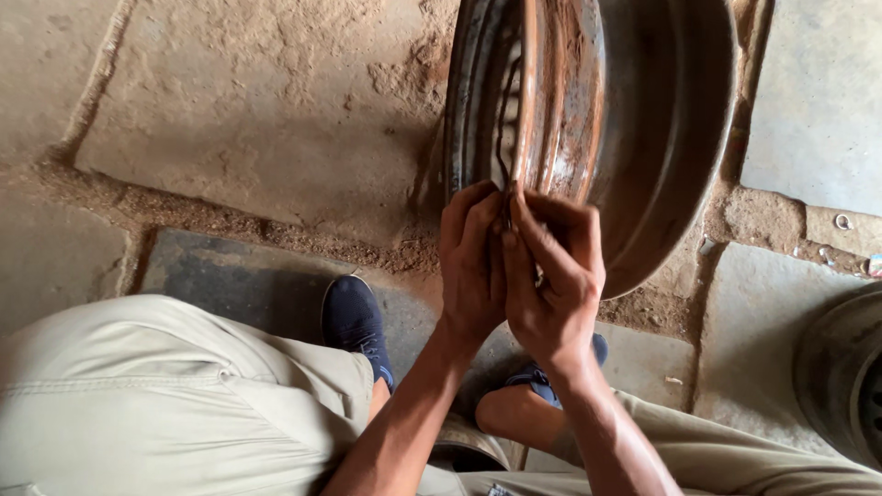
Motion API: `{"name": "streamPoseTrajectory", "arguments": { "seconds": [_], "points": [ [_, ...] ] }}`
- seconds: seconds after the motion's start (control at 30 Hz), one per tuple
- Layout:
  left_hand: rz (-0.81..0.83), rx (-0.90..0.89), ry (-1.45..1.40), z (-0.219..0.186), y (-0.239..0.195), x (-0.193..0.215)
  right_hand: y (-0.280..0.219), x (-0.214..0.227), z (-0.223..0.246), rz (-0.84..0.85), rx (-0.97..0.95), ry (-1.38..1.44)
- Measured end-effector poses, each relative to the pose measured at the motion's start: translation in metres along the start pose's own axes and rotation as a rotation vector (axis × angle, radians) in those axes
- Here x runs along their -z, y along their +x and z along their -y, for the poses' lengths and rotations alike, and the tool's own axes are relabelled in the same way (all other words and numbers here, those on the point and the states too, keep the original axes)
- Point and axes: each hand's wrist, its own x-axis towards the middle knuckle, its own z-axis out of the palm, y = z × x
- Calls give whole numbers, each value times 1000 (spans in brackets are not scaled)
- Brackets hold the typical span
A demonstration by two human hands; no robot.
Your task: The person scrubs a rusty wheel rim with a small abrasive block, focusing on the inner flange and outer edge. They rotate the rim by hand to access different sections and continue scrubbing until the end of the clip.
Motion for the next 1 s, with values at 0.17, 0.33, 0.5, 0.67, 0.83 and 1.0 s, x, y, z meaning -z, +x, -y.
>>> {"name": "streamPoseTrajectory", "arguments": {
  "seconds": [0.17,0.33,0.5,0.67,0.83,1.0],
  "points": [
    [-21,30,53,6,10,-8,84,-6,-32,45,316,-258],
    [-37,1,116,5,35,-15,121,-4,-56,118,319,-131],
    [-72,-64,80,8,36,-13,72,4,-36,101,412,-238],
    [-58,-36,123,2,39,-14,150,-2,-67,206,262,-108],
    [-86,-70,208,4,49,-20,182,8,-75,281,585,-172],
    [-80,-42,206,8,34,-21,99,22,-62,303,574,-241]
  ]
}}
